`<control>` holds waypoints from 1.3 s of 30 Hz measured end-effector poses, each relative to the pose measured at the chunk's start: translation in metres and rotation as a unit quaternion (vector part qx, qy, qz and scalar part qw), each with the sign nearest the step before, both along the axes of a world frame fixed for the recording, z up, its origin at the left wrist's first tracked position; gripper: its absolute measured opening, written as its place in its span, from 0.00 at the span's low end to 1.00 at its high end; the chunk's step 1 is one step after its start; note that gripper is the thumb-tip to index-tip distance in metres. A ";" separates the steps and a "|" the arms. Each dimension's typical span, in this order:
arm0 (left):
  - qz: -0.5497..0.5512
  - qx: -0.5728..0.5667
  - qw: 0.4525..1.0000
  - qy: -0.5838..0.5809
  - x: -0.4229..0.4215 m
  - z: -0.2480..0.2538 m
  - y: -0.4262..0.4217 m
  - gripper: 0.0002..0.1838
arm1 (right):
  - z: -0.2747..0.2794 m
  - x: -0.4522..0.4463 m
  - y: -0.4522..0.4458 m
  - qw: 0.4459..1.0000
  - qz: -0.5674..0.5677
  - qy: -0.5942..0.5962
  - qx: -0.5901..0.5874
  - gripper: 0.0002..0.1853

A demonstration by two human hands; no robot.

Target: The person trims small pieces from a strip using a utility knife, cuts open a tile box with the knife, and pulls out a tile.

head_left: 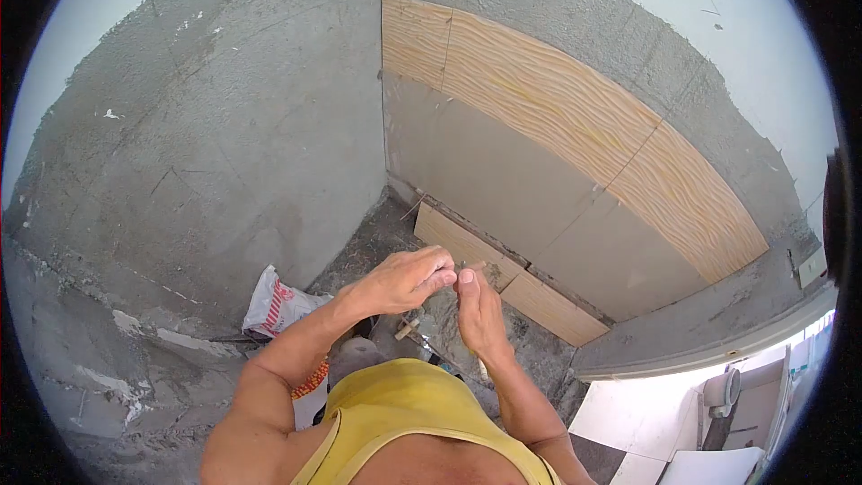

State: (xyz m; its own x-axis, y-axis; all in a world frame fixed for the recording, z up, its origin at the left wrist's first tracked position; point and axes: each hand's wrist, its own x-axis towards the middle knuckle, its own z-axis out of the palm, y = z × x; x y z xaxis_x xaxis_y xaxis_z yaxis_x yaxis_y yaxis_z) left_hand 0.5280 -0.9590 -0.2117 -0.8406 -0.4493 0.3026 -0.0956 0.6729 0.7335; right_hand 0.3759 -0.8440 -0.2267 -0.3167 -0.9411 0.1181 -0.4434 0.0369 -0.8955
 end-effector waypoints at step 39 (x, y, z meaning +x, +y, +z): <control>-0.052 0.159 0.977 -0.129 0.113 -0.103 0.036 0.13 | 0.092 -0.184 0.139 0.810 0.076 -0.489 -0.313 0.17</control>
